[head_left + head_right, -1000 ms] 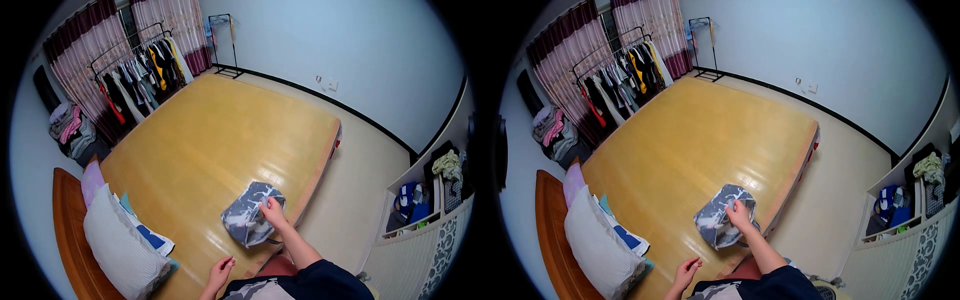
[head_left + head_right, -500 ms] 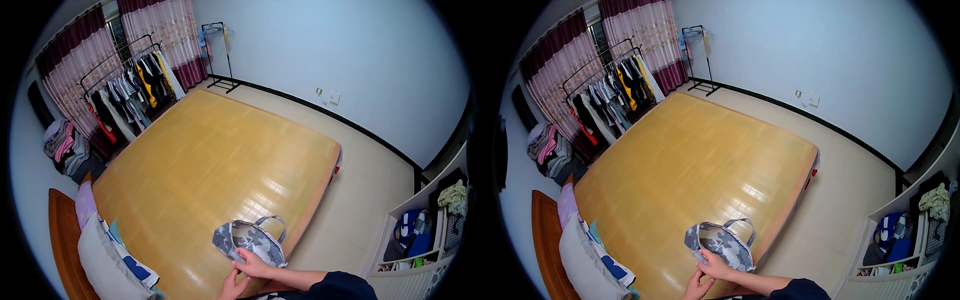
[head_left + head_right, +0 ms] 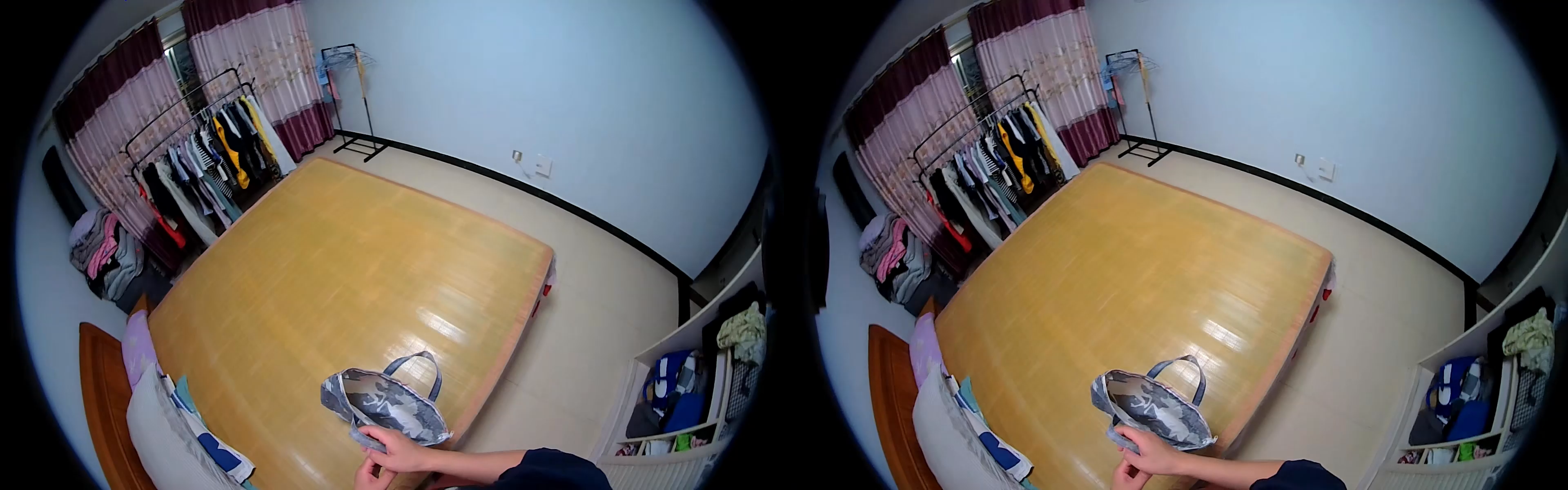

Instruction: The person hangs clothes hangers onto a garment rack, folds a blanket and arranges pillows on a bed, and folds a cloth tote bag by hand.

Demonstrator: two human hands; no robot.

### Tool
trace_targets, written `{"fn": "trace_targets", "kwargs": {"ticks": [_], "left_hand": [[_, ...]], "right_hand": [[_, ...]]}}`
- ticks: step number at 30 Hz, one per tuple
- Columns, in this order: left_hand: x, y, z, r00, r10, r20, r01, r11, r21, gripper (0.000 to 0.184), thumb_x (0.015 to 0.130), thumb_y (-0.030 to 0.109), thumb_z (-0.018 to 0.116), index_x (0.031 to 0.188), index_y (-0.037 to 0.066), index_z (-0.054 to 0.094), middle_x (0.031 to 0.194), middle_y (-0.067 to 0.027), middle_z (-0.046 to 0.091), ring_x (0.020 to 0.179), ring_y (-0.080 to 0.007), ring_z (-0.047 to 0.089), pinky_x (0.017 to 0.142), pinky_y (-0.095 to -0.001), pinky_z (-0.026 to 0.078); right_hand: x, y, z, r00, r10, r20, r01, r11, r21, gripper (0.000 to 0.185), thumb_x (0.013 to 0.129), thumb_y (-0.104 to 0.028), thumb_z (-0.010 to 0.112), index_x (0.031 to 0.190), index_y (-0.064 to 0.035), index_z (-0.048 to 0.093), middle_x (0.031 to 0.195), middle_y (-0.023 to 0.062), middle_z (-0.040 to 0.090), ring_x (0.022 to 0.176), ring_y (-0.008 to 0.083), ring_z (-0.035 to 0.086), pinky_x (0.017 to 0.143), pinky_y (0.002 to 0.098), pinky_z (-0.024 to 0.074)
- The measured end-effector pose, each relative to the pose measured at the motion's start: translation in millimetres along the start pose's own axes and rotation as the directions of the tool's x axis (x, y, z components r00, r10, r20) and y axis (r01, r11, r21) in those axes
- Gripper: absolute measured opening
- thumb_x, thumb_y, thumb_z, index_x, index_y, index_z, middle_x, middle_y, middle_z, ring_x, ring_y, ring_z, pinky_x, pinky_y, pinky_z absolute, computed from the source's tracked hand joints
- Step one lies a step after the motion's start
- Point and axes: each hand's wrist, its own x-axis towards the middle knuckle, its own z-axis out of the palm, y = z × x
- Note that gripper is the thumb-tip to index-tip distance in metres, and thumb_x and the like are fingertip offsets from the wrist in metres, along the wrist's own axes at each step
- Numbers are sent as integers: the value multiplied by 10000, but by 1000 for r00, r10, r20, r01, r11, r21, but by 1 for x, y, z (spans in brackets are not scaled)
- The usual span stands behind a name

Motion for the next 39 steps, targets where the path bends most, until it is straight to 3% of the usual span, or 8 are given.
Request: {"fn": "trace_targets", "kwargs": {"ticks": [7,9,11,13,22,33,37,39], "left_hand": [[-4,49,10,996,19,88,-16,999,-35,248,861,88,559,1078,-31,548,1016,-73,581,898,-128,522,792,-256,421],[-4,52,11,996,-32,81,34,999,-26,224,866,71,544,1062,-33,565,977,-61,595,876,-120,530,782,-241,427],[-6,58,9,993,-50,111,52,999,-14,215,864,68,542,1047,-40,575,953,-62,602,869,-126,546,780,-245,439],[-9,64,12,983,48,177,-16,984,-176,221,866,76,542,1051,-41,573,955,-67,603,872,-138,555,774,-258,449],[5,54,33,898,-41,437,134,974,-185,196,856,163,581,960,-3,596,846,-15,591,774,-87,528,692,-211,423],[43,97,172,694,-158,702,140,987,84,128,842,124,597,904,13,618,791,1,598,701,-74,516,623,-210,415],[64,121,257,596,-304,743,289,945,155,144,849,151,601,926,30,614,772,9,586,667,-54,501,582,-183,390],[77,134,303,517,-302,801,267,946,184,154,847,172,607,929,42,615,707,41,549,587,-34,453,514,-173,340]], "right_hand": [[-19,-12,-13,992,114,-49,-110,992,65,374,811,-113,526,1155,18,457,954,176,578,858,272,592,743,333,465],[-26,-8,-14,993,-2,-119,-21,981,-191,377,833,-188,536,1136,29,473,970,191,578,859,306,590,734,352,469],[-33,-25,-20,989,54,-134,-85,967,-240,382,852,-257,528,1105,28,496,970,189,571,880,328,566,756,375,453],[-43,-32,-24,994,20,-103,-63,902,-428,365,864,-268,509,1089,19,508,958,175,564,905,324,545,786,386,428],[-107,-48,-57,929,32,-370,-281,712,-644,334,812,-214,563,1102,-53,531,1069,124,518,1044,294,471,903,417,331],[-192,14,-182,628,111,-770,-671,578,-464,646,776,-255,608,1323,-79,312,1323,210,297,1220,378,301,991,471,266],[-233,37,-254,421,365,-831,-819,546,-175,816,766,-338,625,1379,-65,162,1351,263,245,1267,407,239,1027,476,231],[-258,57,-289,369,288,-884,-683,729,-48,839,758,-339,639,1370,-24,159,1350,284,247,1261,426,250,1033,452,241]]}}
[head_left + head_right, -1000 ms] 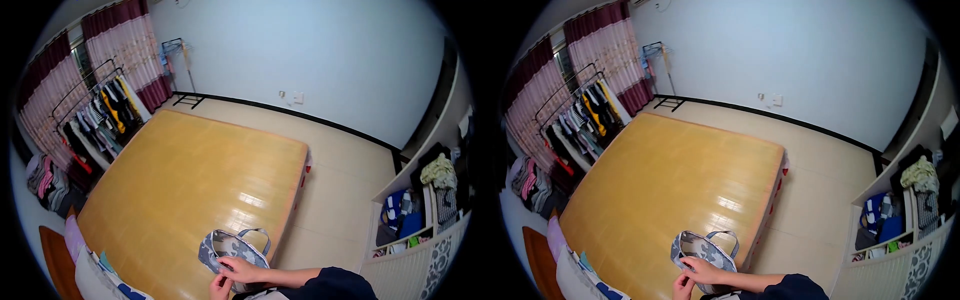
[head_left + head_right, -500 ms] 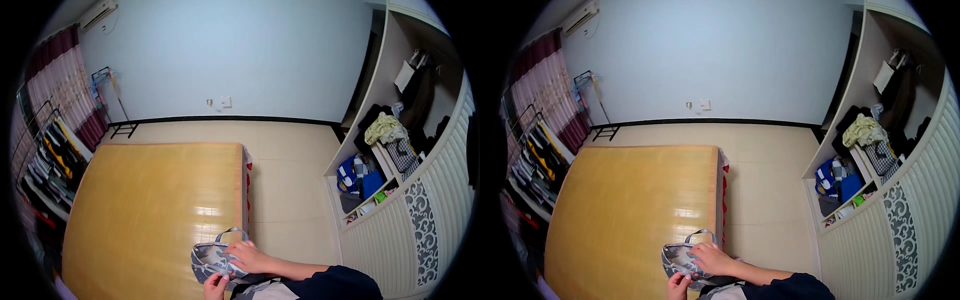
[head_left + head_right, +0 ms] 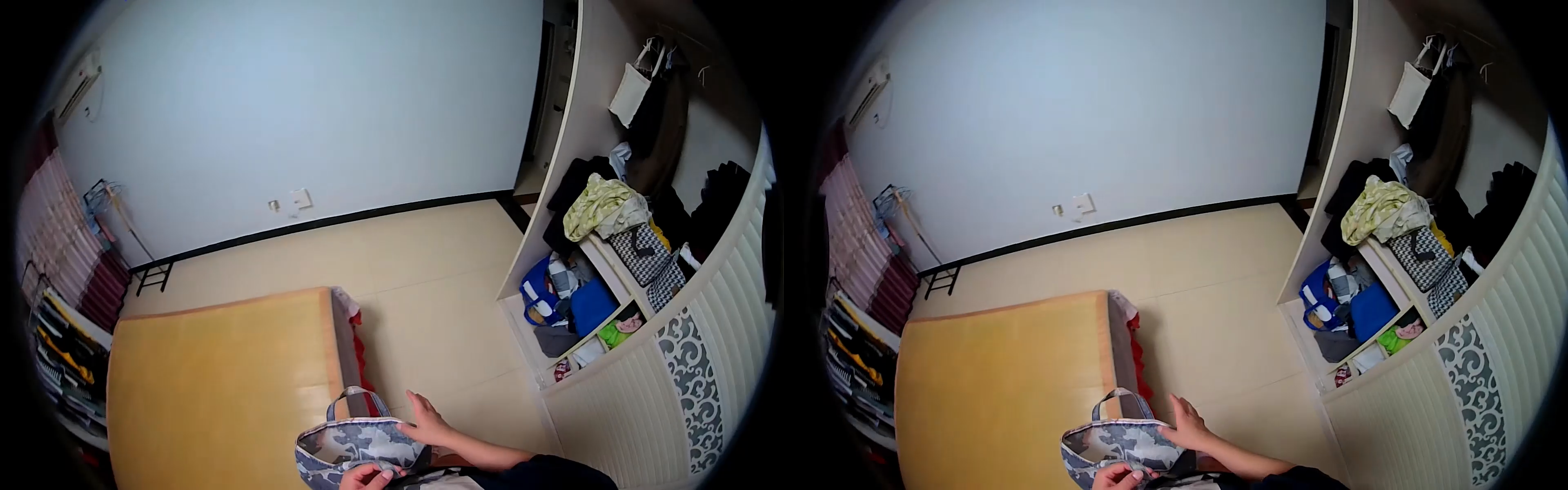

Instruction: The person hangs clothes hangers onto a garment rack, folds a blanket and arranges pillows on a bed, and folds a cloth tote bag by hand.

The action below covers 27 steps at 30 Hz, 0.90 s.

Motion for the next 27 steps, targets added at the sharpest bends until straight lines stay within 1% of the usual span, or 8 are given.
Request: {"fn": "trace_targets", "kwargs": {"ticks": [4,8,10,14,18,20,21,27], "left_hand": [[81,36,17,996,-5,88,-11,984,180,129,864,162,574,924,57,619,628,73,496,501,-11,376,446,-176,273],[145,56,36,950,299,95,-311,933,181,158,874,177,554,927,44,622,583,54,485,444,-23,362,401,-179,253],[162,79,33,993,78,87,-90,986,143,153,874,187,559,895,41,597,571,45,470,419,-35,342,383,-186,234],[216,95,15,988,110,112,-116,992,49,144,874,183,563,819,61,509,574,44,446,430,-31,337,383,-195,224],[288,108,-19,986,108,127,-108,994,-5,321,868,155,567,1160,31,517,735,26,518,610,-54,466,548,-163,367],[326,136,-39,978,88,188,-88,996,-10,295,859,141,564,1123,16,529,743,-10,554,698,-117,528,663,-218,433],[347,146,-52,987,-19,158,14,999,30,328,882,122,538,1191,23,487,970,-83,614,893,-136,578,790,-249,464],[461,220,-97,968,74,241,-104,988,117,353,902,113,507,1237,28,438,945,-55,627,844,-79,556,733,-195,428]], "right_hand": [[57,53,-35,985,170,-4,-163,950,265,938,732,-390,688,1370,4,124,1340,292,280,1250,359,320,1013,405,287],[104,67,-72,940,310,140,-332,745,579,846,754,-307,680,1354,23,183,1163,228,496,1015,262,534,858,331,428],[130,82,-71,966,246,75,-237,741,628,790,768,-258,678,1344,24,216,1053,178,558,914,196,559,783,293,451],[179,65,-91,966,221,134,-256,743,619,584,802,-136,643,1286,18,354,967,88,600,862,124,551,755,261,443],[234,56,-91,979,161,125,-200,878,434,342,828,-181,607,1130,-29,552,894,59,617,803,111,555,717,254,445],[270,19,-113,996,74,-50,-66,988,139,235,843,-209,553,1004,-45,603,871,151,620,803,250,610,700,334,461],[289,13,-112,989,93,-111,-76,985,156,219,850,-212,543,969,-42,612,857,173,606,814,312,599,706,349,459],[402,-43,-149,955,-191,-225,190,981,-27,206,890,-136,459,996,-32,601,902,170,561,833,338,549,732,389,439]]}}
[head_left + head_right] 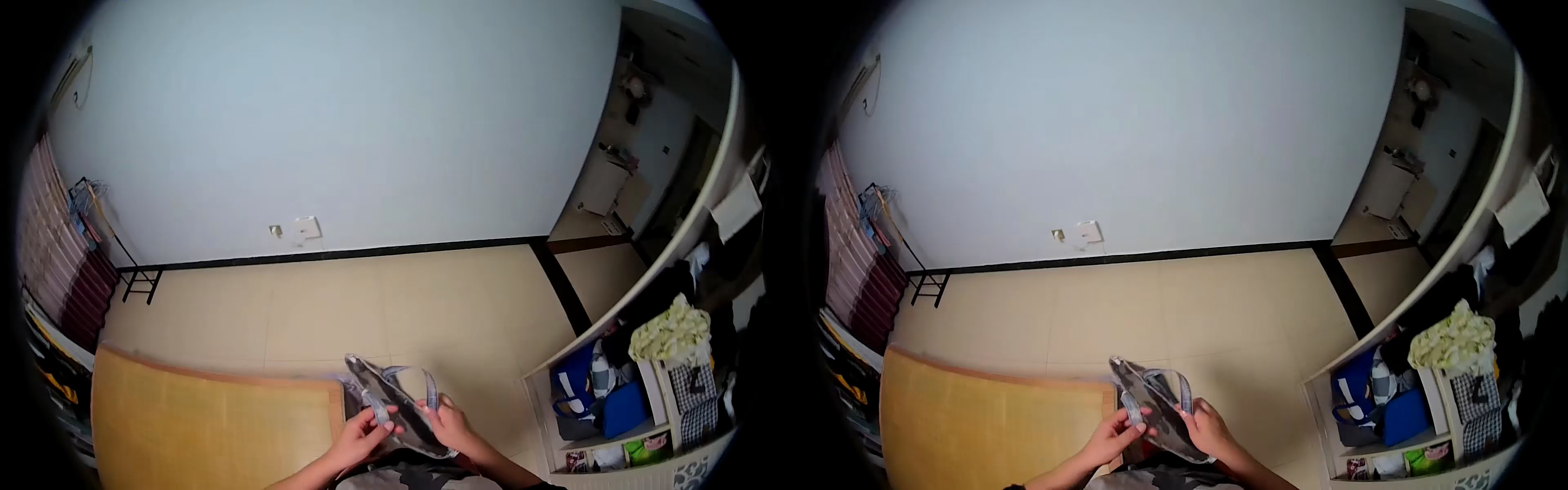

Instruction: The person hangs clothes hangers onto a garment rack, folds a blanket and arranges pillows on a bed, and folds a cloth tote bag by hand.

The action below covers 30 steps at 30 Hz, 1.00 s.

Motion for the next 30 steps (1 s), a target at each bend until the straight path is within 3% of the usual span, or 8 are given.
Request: {"fn": "trace_targets", "kwargs": {"ticks": [6,14,16,17,20,25,29,30], "left_hand": [[66,39,-28,988,151,-39,-153,987,-51,423,892,100,517,1287,24,385,1150,-46,546,1077,-115,468,944,-265,332],[161,53,-84,914,134,-384,-231,948,-219,383,883,87,525,1247,15,427,1110,-63,572,1043,-139,511,897,-284,398],[191,51,-109,905,17,-425,-211,886,-414,340,873,80,535,1196,5,460,1056,-86,598,1009,-176,545,864,-316,442],[209,70,-108,872,-21,-489,-289,784,-549,346,871,113,551,1179,-20,464,902,-77,619,836,-156,575,789,-288,467],[248,106,-121,875,-72,-479,-370,539,-757,350,876,138,541,1171,-28,457,758,-67,556,801,-206,551,756,-321,473],[301,130,-145,731,-48,-681,-595,446,-669,337,856,129,551,1151,-16,479,747,-57,543,804,-208,527,795,-316,416],[317,148,-161,642,-60,-764,-691,386,-611,295,840,210,544,1078,40,511,730,-53,519,829,-216,480,863,-368,387],[317,152,-166,646,-66,-760,-707,323,-629,327,843,223,551,1116,49,503,798,-67,543,894,-228,489,900,-422,368]], "right_hand": [[94,5,17,986,-146,83,150,988,-39,199,842,-100,505,1012,-38,588,955,166,548,886,337,533,788,393,424],[240,46,53,818,-370,440,407,913,10,212,782,-86,569,976,0,578,1014,164,552,964,349,518,819,421,418],[285,49,55,735,-409,540,499,866,-23,268,796,-160,563,985,30,569,1049,162,553,1002,351,499,858,428,396],[308,52,55,678,-441,587,526,850,32,279,803,-172,556,1001,24,562,1066,162,553,971,351,516,843,428,417],[369,64,52,515,-513,687,565,805,179,305,829,-202,546,1045,13,538,1071,165,554,940,341,541,810,421,448],[458,63,42,385,-414,825,435,870,233,478,848,-327,541,1173,13,456,1089,203,536,997,367,518,856,411,426],[503,51,50,301,-506,808,533,792,298,536,839,-368,553,1202,7,435,1125,204,527,1043,344,511,891,398,407],[508,49,51,406,-637,656,563,739,369,450,719,-279,637,1059,3,552,895,190,618,812,325,600,712,394,480]]}}
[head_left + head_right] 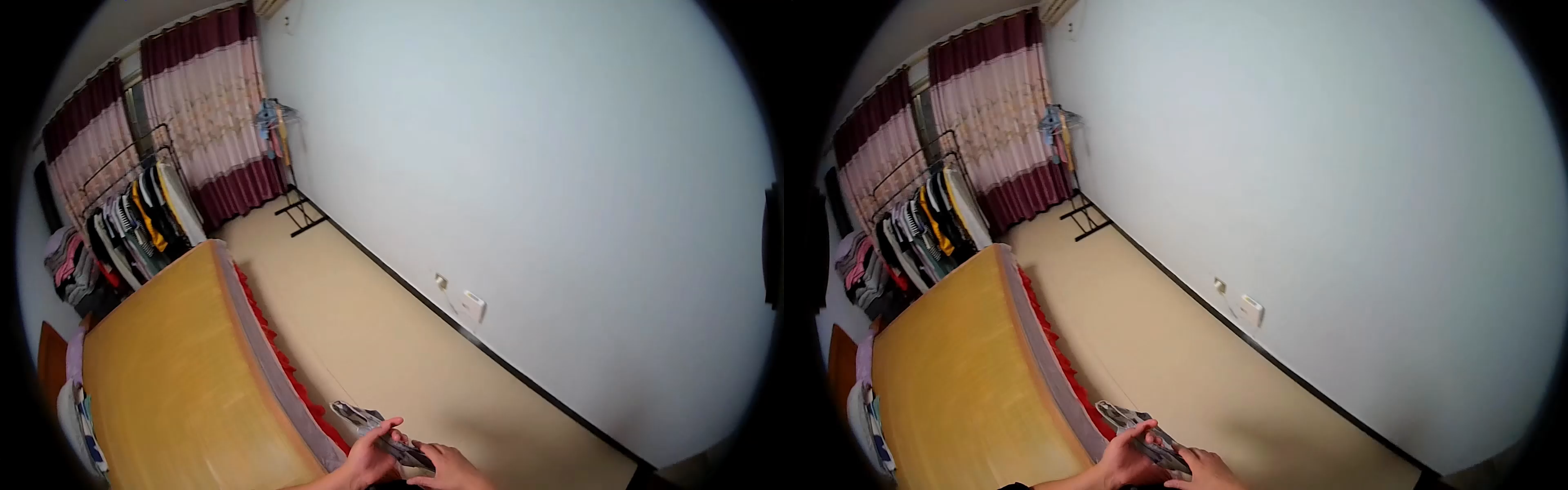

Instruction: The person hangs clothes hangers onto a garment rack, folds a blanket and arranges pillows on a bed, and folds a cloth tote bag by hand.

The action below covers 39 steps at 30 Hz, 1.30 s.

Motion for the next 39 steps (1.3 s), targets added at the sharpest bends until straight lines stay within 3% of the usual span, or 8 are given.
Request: {"fn": "trace_targets", "kwargs": {"ticks": [3,7,17,19,28,32,35,39], "left_hand": [[12,7,32,991,125,-46,-129,986,-102,291,846,131,560,1101,-7,529,742,-53,574,734,-183,549,726,-289,451],[54,24,32,976,140,165,-128,989,-79,346,845,157,549,1140,-16,498,812,-94,572,812,-211,552,804,-314,445],[180,146,63,968,171,182,-222,924,310,541,920,237,467,1363,29,237,1019,-95,565,860,-149,551,755,-274,471],[209,166,65,829,421,369,-560,617,554,529,937,251,436,1364,18,230,1077,-80,533,872,-130,543,758,-258,459],[294,250,79,752,502,427,-586,214,782,509,954,260,387,1367,8,228,1186,-108,473,1087,-201,455,898,-329,386],[336,291,89,822,528,214,-478,436,762,401,929,363,436,936,-8,588,1002,-120,569,1039,-174,485,869,-300,404],[352,340,124,912,409,-41,-201,531,823,396,926,365,446,941,-2,593,816,-53,588,796,-133,537,684,-266,446],[412,374,122,700,666,257,-535,250,807,377,915,366,472,948,15,606,624,18,514,547,-70,449,459,-231,359]], "right_hand": [[28,20,2,982,145,118,-141,989,-46,515,701,-306,660,1089,0,515,957,226,582,879,392,555,748,433,460],[77,45,-9,946,201,256,-230,969,92,350,738,-247,614,957,18,546,885,233,582,829,391,561,706,429,451],[272,88,-27,997,8,82,-31,957,290,256,757,-124,626,952,18,541,862,204,570,791,315,573,688,370,462],[318,88,-48,979,-5,202,-69,932,356,231,772,-132,640,937,5,556,785,155,563,679,235,562,628,323,462],[445,161,-40,971,-134,198,64,943,326,292,766,-118,625,1030,-24,540,758,133,568,621,195,548,565,299,446],[533,187,-48,901,-162,402,21,943,332,320,760,-170,641,1023,-25,533,831,177,600,743,290,596,643,347,471],[605,188,-69,869,-196,455,34,940,340,314,766,-205,636,997,-21,530,844,194,597,762,326,591,660,368,469],[687,221,-74,829,-298,473,120,921,370,309,768,-224,624,975,-16,526,840,210,590,792,357,580,688,399,463]]}}
